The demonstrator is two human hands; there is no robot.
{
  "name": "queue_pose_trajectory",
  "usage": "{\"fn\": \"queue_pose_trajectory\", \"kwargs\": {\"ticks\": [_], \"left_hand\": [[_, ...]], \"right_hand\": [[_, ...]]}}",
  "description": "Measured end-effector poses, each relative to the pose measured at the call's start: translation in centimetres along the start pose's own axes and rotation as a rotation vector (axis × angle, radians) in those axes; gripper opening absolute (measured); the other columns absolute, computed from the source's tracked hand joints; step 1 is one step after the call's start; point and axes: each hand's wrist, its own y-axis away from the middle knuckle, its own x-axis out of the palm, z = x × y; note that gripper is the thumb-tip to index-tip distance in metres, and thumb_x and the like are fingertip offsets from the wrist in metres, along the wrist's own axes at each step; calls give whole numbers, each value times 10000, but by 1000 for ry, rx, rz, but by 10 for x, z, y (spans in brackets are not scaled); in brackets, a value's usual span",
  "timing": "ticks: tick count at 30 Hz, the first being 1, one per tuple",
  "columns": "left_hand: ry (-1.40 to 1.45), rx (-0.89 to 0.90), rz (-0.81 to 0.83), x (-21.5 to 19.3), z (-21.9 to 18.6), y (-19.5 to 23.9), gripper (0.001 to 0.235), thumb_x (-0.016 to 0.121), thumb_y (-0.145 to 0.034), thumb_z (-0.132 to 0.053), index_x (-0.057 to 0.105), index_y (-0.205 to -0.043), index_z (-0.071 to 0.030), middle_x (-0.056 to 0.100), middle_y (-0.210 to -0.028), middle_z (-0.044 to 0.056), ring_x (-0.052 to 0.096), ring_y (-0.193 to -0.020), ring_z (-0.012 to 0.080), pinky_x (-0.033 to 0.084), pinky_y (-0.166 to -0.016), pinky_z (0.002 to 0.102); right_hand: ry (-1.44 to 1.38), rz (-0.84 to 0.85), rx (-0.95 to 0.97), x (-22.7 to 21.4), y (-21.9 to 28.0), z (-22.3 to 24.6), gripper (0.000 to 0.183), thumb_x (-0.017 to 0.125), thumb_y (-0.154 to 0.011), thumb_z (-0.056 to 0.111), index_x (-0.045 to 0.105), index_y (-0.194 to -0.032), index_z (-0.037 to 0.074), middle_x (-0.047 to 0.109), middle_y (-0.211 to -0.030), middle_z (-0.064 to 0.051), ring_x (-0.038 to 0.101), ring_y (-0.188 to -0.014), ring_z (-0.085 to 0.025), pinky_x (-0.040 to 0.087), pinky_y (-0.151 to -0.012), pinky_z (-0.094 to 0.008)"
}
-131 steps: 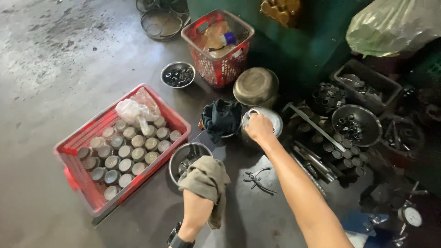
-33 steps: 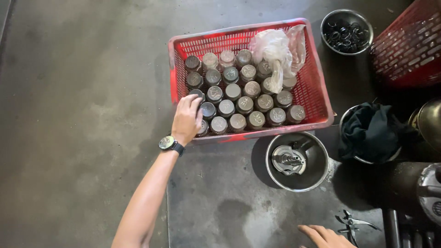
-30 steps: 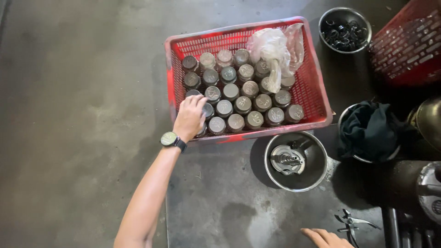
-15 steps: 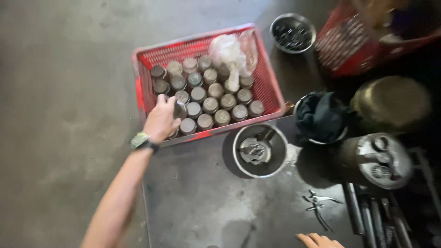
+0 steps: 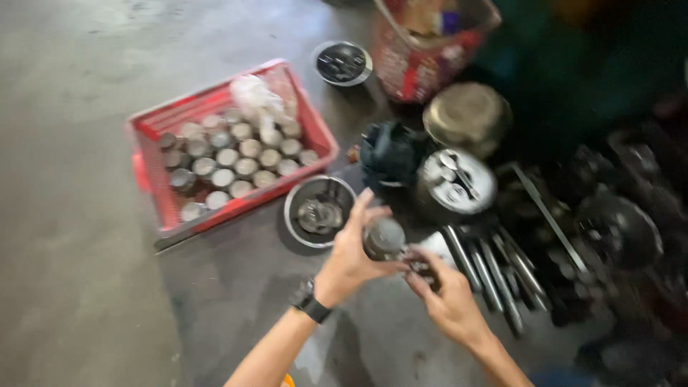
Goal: The person wipes a motorcycle piston with a cloth, then fits piston rings onto the piston by hand, pressing each ring into its groove and using pliers at times to help seat the rings, working at a bench with a basket of pistons.
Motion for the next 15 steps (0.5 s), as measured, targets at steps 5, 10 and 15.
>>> {"fn": "queue_pose_trajectory", "kwargs": {"ticks": [5, 10, 15], "left_hand": [[-329, 297, 97, 10, -29, -12, 1338, 1009, -556, -286, 199, -1576, 21, 557, -1468, 195, 540, -1280, 364, 469, -1073, 439], [-491, 460, 155, 25, -17, 1, 1175, 952, -659, -164, 259, -1586, 38, 546, -1407, 207, 536, -1272, 383, 482, -1106, 444], [-279, 261, 76, 22, -9, -2, 968, 939, -609, -157, 455, -1430, 15, 606, -1302, 230, 565, -1204, 412, 496, -1010, 449]], "right_hand": [[-217, -22, -94, -31, 13, 25, 616, 738, -819, 215, 537, -1377, 48, 709, -1167, -53, 710, -970, -158, 591, -773, -308], [328, -156, -198, -22, 1, 47, 659, 839, -766, 365, 606, -1261, -4, 721, -1070, -202, 715, -939, -316, 565, -776, -377], [455, -70, -60, -12, -10, 48, 480, 777, -845, 448, 678, -1127, 72, 743, -997, -167, 730, -928, -329, 565, -807, -399]]}}
